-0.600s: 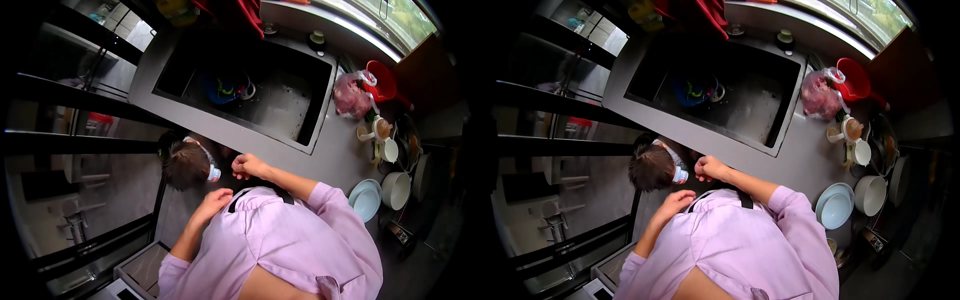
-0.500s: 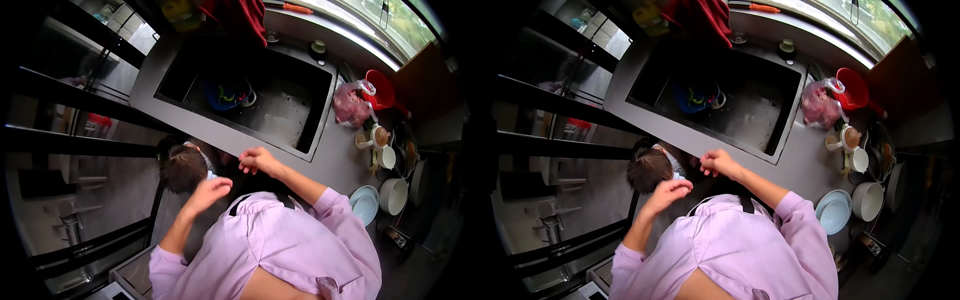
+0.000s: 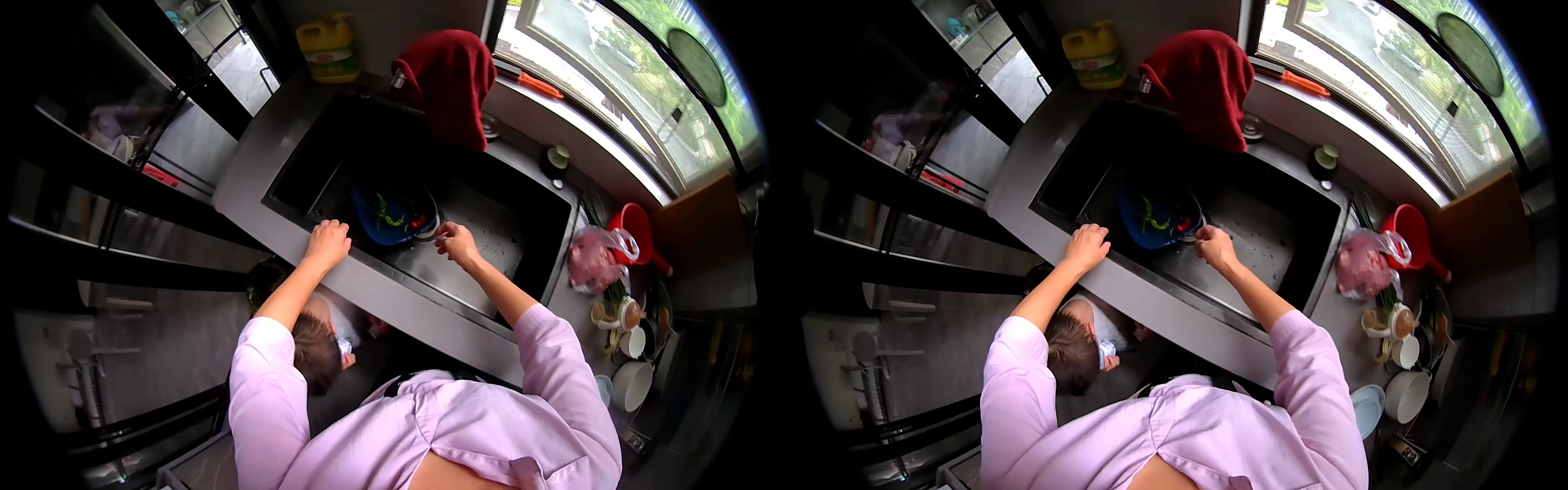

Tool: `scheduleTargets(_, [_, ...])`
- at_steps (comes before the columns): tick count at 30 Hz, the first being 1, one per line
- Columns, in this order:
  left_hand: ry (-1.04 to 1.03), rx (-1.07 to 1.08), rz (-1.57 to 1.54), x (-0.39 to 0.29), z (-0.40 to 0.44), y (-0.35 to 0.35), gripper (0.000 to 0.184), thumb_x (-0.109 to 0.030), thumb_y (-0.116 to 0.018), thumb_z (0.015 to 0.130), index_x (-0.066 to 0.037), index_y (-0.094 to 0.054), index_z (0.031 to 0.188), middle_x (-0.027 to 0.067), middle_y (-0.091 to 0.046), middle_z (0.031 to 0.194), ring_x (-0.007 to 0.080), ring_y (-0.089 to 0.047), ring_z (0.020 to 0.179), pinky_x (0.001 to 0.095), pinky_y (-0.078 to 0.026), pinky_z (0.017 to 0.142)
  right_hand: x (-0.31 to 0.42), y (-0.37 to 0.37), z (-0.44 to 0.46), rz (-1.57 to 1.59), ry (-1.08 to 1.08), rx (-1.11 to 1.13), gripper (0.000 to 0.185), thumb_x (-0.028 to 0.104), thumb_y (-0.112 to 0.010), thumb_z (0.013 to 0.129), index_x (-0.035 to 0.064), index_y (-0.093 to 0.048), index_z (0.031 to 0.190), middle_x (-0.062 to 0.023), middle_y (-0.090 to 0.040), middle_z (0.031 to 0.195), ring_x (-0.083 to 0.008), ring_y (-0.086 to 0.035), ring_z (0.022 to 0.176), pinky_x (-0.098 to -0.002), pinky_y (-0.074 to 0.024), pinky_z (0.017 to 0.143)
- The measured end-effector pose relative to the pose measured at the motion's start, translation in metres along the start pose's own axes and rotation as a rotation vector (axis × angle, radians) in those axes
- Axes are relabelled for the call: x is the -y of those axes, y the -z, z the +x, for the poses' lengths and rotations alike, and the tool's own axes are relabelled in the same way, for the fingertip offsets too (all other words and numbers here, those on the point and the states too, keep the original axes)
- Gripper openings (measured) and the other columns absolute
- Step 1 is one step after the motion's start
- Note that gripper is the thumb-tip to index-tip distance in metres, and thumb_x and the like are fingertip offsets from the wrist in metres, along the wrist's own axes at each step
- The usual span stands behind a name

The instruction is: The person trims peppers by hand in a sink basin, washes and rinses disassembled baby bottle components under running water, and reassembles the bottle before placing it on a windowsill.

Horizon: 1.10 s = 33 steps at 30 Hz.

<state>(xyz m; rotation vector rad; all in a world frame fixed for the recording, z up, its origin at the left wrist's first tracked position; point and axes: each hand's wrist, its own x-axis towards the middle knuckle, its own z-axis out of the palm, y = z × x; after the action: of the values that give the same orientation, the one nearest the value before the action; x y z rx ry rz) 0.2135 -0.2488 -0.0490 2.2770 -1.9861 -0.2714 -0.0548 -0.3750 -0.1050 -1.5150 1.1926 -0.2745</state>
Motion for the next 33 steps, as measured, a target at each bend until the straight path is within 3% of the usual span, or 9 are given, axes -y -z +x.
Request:
scheduleTargets(3, [0.003,0.011,0.043,0.021,0.012,-0.023,0.021,-0.02,-0.055,0.078,-0.002,-0.061,0.086,0.0154,-0.06,0.089,0.0298,-0.055,0.089,0.0414,-0.04,0.084,-0.019,-0.042,0.066,-0.389,0.24,-0.072,0.027,0.013,-0.052,0.073,0.0066,-0.057,0.1,-0.0158,-0.062,0.085,-0.0278,-0.061,0.081,-0.0358,-0.0481,0.07])
scheduleTargets(7, [-0.064,-0.087,0.146,0.021,0.016,-0.038,0.027,-0.021,-0.047,0.079,-0.005,-0.062,0.062,0.011,-0.061,0.072,0.0267,-0.055,0.071,0.04,-0.038,0.075,-0.007,-0.084,0.122,-0.536,0.2,-0.049,0.043,0.019,-0.059,0.072,0.0122,-0.05,0.114,-0.0175,-0.059,0.102,-0.0334,-0.057,0.091,-0.0394,-0.0465,0.079])
scheduleTargets(10, [-0.057,-0.204,0.042,0.019,0.017,-0.041,0.023,-0.019,-0.052,0.074,-0.004,-0.06,0.059,0.0124,-0.058,0.065,0.0275,-0.053,0.068,0.0407,-0.038,0.073,0.002,-0.111,0.133,-0.678,0.195,-0.051,0.076,0.027,-0.07,0.064,0.0251,-0.034,0.131,-0.0162,-0.03,0.134,-0.039,-0.042,0.112,-0.0478,-0.0454,0.082])
scheduleTargets(14, [-0.049,-0.194,0.003,0.019,0.016,-0.036,0.022,-0.018,-0.051,0.073,-0.003,-0.059,0.057,0.0115,-0.058,0.064,0.0269,-0.053,0.067,0.0401,-0.038,0.073,-0.003,-0.125,0.135,-1.252,0.613,0.264,0.046,0.021,-0.042,0.082,0.0286,-0.041,0.128,-0.0117,-0.029,0.136,-0.0359,-0.029,0.123,-0.0528,-0.0309,0.093])
scheduleTargets(15, [-0.043,-0.191,0.0,0.019,0.016,-0.037,0.022,-0.018,-0.051,0.073,-0.003,-0.059,0.057,0.0115,-0.058,0.064,0.0269,-0.053,0.067,0.0401,-0.038,0.073,-0.011,-0.117,0.15,-1.372,0.722,0.163,0.048,0.028,-0.051,0.079,0.0291,-0.043,0.126,-0.0102,-0.029,0.136,-0.0354,-0.028,0.124,-0.0479,-0.0331,0.091])
scheduleTargets(18, [-0.019,-0.219,-0.07,0.02,0.017,-0.038,0.016,-0.013,-0.054,0.068,-0.003,-0.057,0.056,0.0107,-0.056,0.061,0.0264,-0.053,0.065,0.039,-0.038,0.074,0.001,-0.097,0.169,-1.167,0.468,-0.06,0.064,0.038,-0.065,0.066,0.0293,-0.044,0.125,-0.0114,-0.028,0.137,-0.0363,-0.03,0.122,-0.0466,-0.0328,0.089])
scheduleTargets(21, [-0.002,-0.203,-0.083,0.02,0.017,-0.036,0.016,-0.013,-0.054,0.068,-0.003,-0.057,0.056,0.0105,-0.057,0.061,0.0261,-0.053,0.066,0.0391,-0.038,0.075,0.001,-0.12,0.152,-1.242,0.355,0.118,0.063,0.034,-0.068,0.065,0.0284,-0.045,0.124,-0.013,-0.029,0.136,-0.0357,-0.033,0.119,-0.0457,-0.0341,0.087])
scheduleTargets(31, [0.01,-0.221,-0.077,0.018,0.015,-0.038,0.018,-0.015,-0.052,0.068,-0.002,-0.057,0.056,0.0121,-0.058,0.062,0.0262,-0.054,0.066,0.0391,-0.039,0.073,-0.008,-0.084,0.129,-0.962,0.723,-0.029,0.044,0.014,-0.065,0.058,0.0155,-0.059,0.102,-0.0098,-0.053,0.114,-0.0274,-0.04,0.116,-0.0457,-0.0315,0.092])
scheduleTargets(33, [-0.004,-0.27,-0.065,0.017,0.017,-0.04,0.02,-0.014,-0.051,0.068,-0.003,-0.057,0.053,0.0115,-0.058,0.061,0.0257,-0.054,0.064,0.039,-0.039,0.073,0.002,-0.077,0.121,-0.528,0.618,-0.087,0.036,0.009,-0.063,0.06,0.0135,-0.061,0.096,-0.0099,-0.056,0.109,-0.0264,-0.043,0.114,-0.0424,-0.0327,0.093])
